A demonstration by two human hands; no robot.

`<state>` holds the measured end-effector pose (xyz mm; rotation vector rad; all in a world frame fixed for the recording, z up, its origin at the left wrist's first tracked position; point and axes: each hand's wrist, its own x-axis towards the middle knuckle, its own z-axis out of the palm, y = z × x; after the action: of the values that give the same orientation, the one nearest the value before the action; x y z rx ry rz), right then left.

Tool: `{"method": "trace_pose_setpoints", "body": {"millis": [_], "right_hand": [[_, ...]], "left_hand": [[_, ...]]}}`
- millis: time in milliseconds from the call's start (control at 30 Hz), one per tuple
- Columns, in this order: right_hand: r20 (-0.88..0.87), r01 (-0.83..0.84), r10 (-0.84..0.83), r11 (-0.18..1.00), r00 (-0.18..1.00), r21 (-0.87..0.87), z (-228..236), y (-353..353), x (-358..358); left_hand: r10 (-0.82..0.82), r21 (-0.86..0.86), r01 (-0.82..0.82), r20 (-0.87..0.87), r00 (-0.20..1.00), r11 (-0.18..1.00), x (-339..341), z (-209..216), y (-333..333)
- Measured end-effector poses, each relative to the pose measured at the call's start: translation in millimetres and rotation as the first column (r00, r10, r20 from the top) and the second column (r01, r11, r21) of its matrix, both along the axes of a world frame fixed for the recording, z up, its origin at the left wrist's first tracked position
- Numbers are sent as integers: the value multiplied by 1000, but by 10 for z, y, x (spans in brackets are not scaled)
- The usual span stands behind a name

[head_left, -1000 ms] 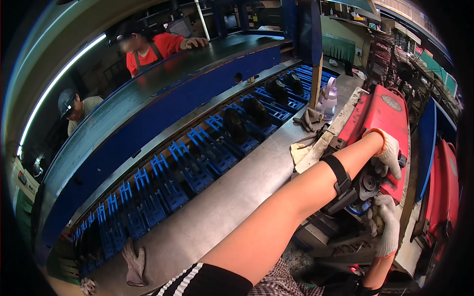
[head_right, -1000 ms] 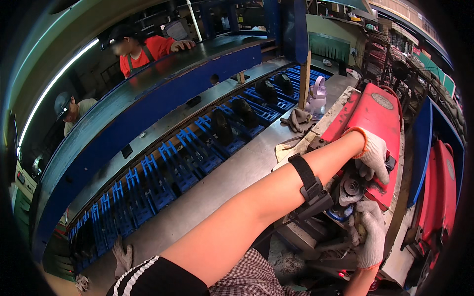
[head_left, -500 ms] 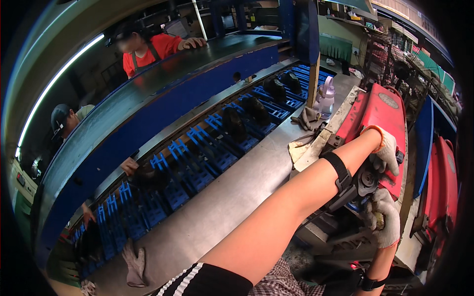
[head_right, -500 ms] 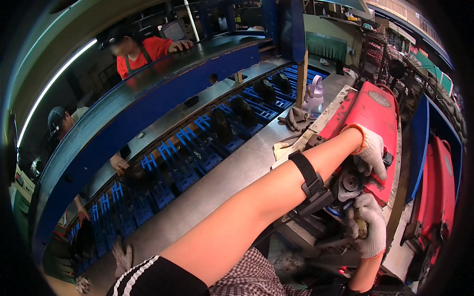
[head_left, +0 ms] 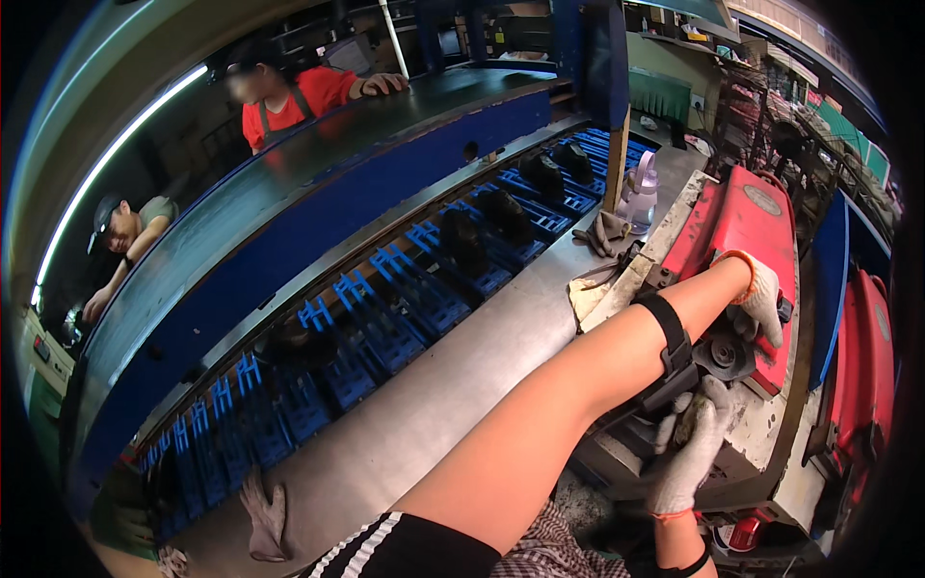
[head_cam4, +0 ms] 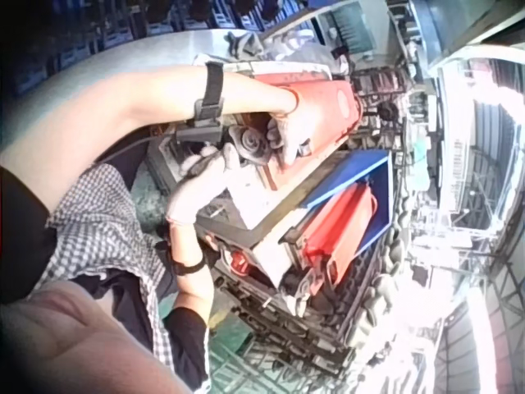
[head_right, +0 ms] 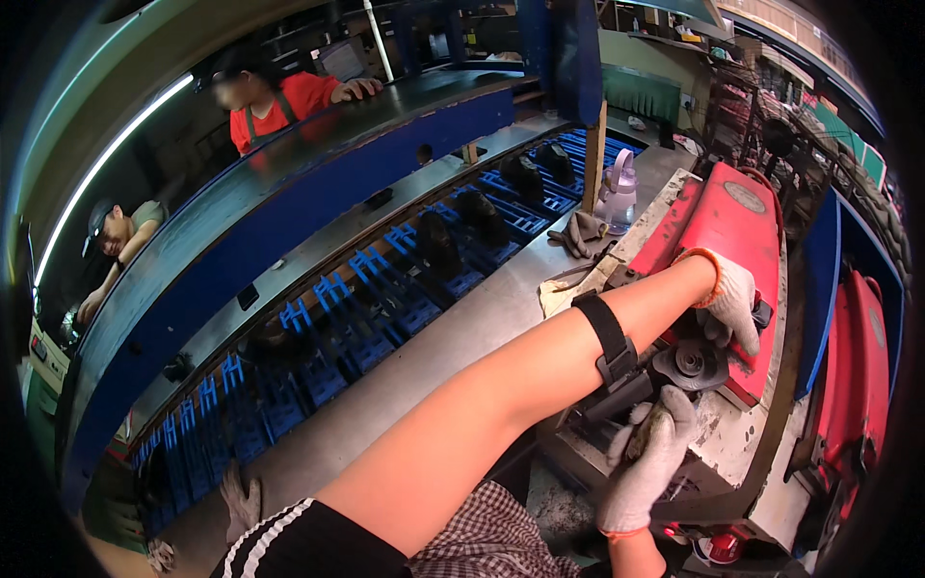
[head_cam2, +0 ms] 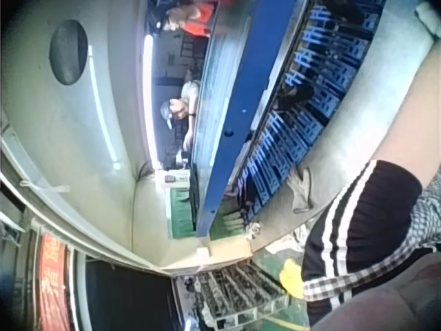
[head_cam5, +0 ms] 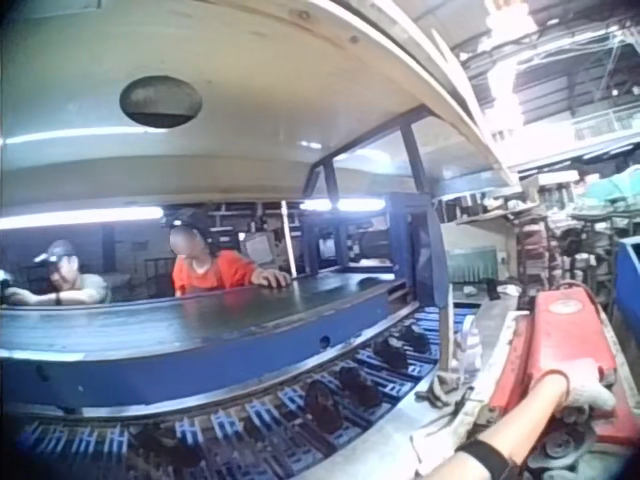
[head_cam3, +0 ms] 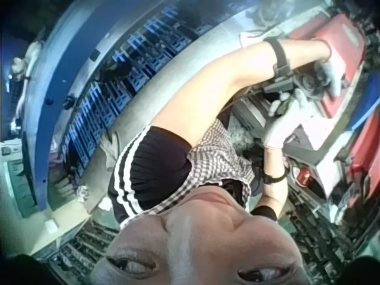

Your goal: Pressing shoe soles onto uppers using a hydraulic press machine on a production line.

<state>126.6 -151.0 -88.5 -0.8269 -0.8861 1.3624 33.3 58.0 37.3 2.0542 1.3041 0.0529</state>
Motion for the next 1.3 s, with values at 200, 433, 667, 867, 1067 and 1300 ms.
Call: {"method": "trace_pose_setpoints", "body": {"millis": [200, 433, 667, 867, 1067, 1300], "right_hand": [[-62, 16, -9, 995, 998, 99, -105, -35, -103], [-54, 64, -53, 970, 997, 236, -256, -19, -315], [246, 177, -304, 884, 920, 433, -549, 149, -783], [489, -392, 239, 889, 839, 237, 30, 76, -80], [721, -556, 154, 748, 676, 362, 611, 377, 563], [858, -265, -342, 849, 384, 457, 821, 1919, 700]], "left_hand": [[1, 127, -1, 0, 1000, 992, 16, -33, -25], [5, 240, 26, -128, 992, 970, 125, -58, 26], [64, 404, 73, -317, 946, 912, 153, 61, -68], [156, 636, 41, -250, 956, 770, -155, 779, -369], [186, 888, -81, -5, 983, 453, -325, 1183, -304], [101, 977, -130, 149, 984, -171, -413, 980, -125]]}}
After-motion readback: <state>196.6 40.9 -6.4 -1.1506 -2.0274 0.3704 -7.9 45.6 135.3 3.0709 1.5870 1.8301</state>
